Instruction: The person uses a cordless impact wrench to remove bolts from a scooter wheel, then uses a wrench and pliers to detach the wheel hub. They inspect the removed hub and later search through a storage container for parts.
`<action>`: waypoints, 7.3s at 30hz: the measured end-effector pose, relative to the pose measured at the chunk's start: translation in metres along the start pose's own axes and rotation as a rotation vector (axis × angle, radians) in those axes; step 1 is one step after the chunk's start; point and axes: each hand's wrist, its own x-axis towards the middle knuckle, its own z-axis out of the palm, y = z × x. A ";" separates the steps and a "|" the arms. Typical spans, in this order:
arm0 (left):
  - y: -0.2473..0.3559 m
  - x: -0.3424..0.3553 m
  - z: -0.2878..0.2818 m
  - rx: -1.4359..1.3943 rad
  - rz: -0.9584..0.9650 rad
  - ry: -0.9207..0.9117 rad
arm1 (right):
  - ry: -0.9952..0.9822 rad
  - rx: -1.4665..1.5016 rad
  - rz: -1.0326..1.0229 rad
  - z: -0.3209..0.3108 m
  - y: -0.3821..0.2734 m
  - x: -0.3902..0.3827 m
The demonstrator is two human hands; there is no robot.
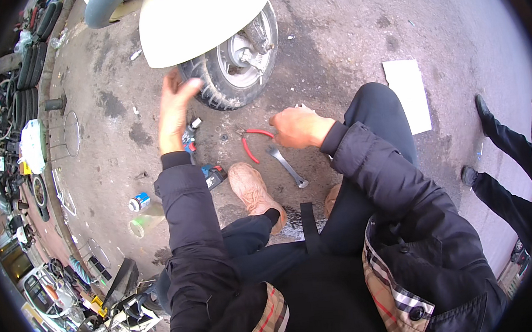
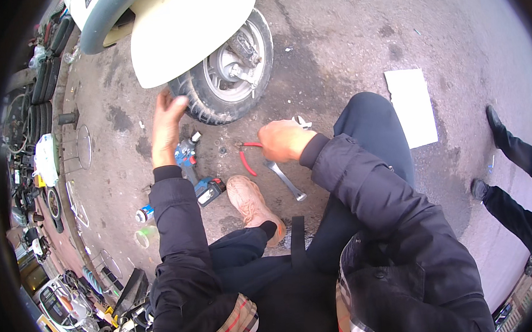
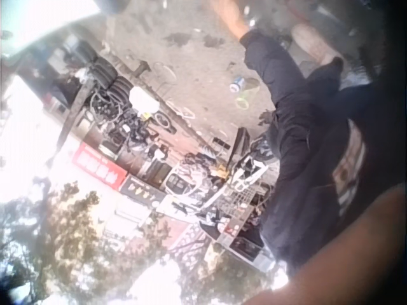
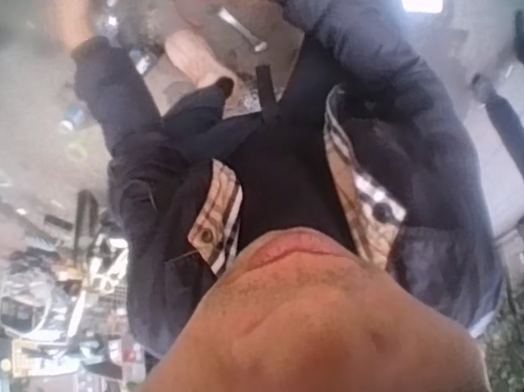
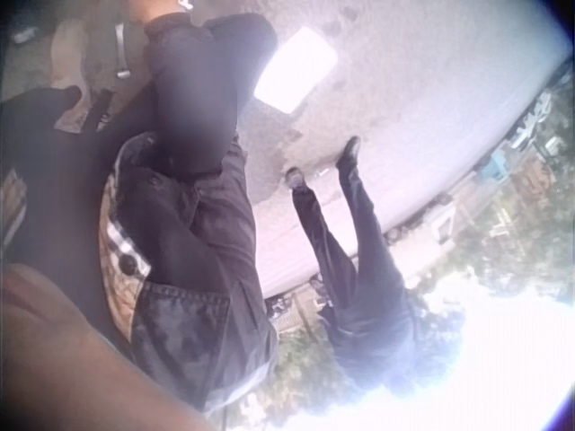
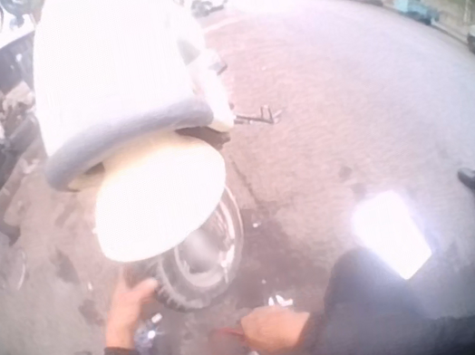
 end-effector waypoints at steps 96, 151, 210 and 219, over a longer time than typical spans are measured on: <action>0.006 0.055 0.014 0.056 -0.267 -0.144 | 0.321 0.319 -0.022 -0.033 0.017 0.005; -0.054 0.108 -0.014 0.193 -0.305 -0.159 | 0.577 0.188 -0.008 -0.010 -0.017 0.038; 0.015 0.078 -0.010 0.153 0.414 -0.164 | 0.098 1.252 0.122 -0.075 0.043 0.078; 0.017 0.077 -0.010 0.249 0.418 -0.139 | 0.615 -0.138 -0.067 -0.067 0.047 0.077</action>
